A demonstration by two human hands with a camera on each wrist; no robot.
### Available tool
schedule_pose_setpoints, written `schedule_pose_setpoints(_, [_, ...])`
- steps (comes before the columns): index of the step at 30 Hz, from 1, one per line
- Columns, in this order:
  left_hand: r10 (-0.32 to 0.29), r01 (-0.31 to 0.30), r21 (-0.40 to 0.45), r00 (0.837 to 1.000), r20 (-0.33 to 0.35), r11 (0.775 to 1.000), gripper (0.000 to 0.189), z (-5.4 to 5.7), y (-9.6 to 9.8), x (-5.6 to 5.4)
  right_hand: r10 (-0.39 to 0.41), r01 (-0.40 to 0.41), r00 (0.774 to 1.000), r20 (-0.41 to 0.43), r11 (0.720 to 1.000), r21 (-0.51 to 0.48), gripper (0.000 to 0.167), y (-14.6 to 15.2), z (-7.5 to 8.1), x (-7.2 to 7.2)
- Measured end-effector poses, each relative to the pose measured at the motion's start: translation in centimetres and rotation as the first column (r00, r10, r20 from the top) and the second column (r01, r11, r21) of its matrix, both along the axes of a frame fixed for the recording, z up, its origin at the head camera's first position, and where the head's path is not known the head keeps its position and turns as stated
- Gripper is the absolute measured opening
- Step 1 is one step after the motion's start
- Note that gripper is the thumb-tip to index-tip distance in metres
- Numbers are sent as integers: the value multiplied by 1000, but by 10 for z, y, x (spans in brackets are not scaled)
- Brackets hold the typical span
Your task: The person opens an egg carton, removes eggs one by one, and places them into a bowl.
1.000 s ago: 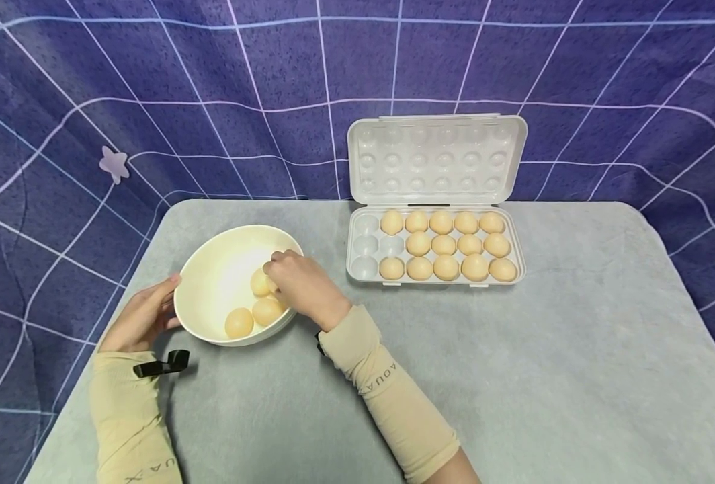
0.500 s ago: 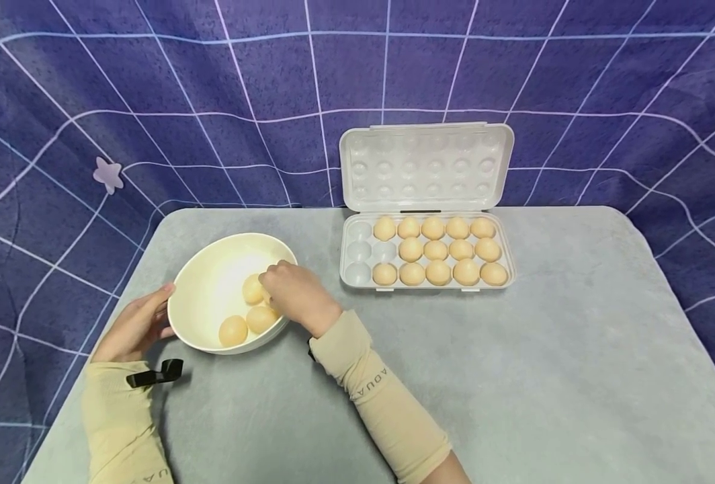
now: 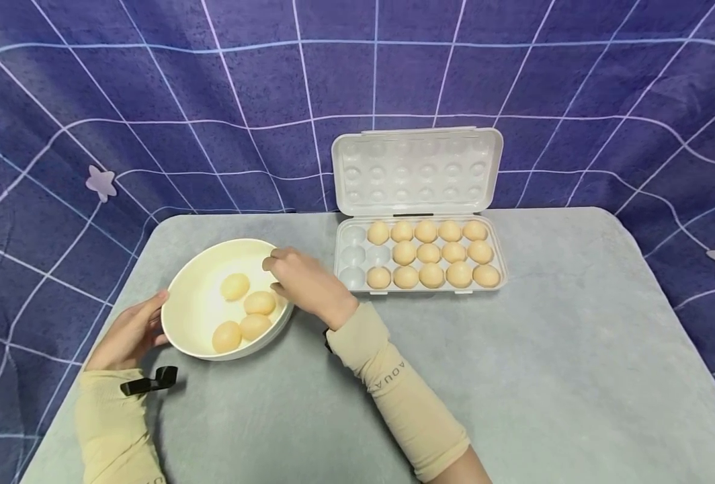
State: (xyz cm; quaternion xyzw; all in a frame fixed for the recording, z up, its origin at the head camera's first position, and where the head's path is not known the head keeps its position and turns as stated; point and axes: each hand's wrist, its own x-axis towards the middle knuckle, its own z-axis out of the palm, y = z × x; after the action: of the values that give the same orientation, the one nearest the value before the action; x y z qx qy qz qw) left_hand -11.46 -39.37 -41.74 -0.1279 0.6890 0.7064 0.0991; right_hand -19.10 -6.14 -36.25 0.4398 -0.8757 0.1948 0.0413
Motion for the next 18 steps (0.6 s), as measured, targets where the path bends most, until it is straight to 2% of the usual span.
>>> schedule_pose_setpoints(5, [-17, 18, 27, 1000, -6, 999, 16, -2, 0, 1, -12, 12, 1000, -21, 999, -43, 21, 20, 4, -5])
schedule_pose_setpoints(8, [-20, 20, 26, 1000, -13, 999, 17, -1, -5, 5, -26, 24, 999, -21, 996, -85, 23, 30, 2, -8])
schedule_pose_setpoints(12, [-26, 27, 25, 999, -19, 999, 18, -2, -8, 6, -96, 93, 995, -18, 987, -131, 25, 48, -5, -13])
schedule_pose_setpoints(18, [-29, 30, 43, 999, -19, 999, 18, -5, -1, -1, -194, 193, 981, 8, 969, -157, 29, 75, -10, -23])
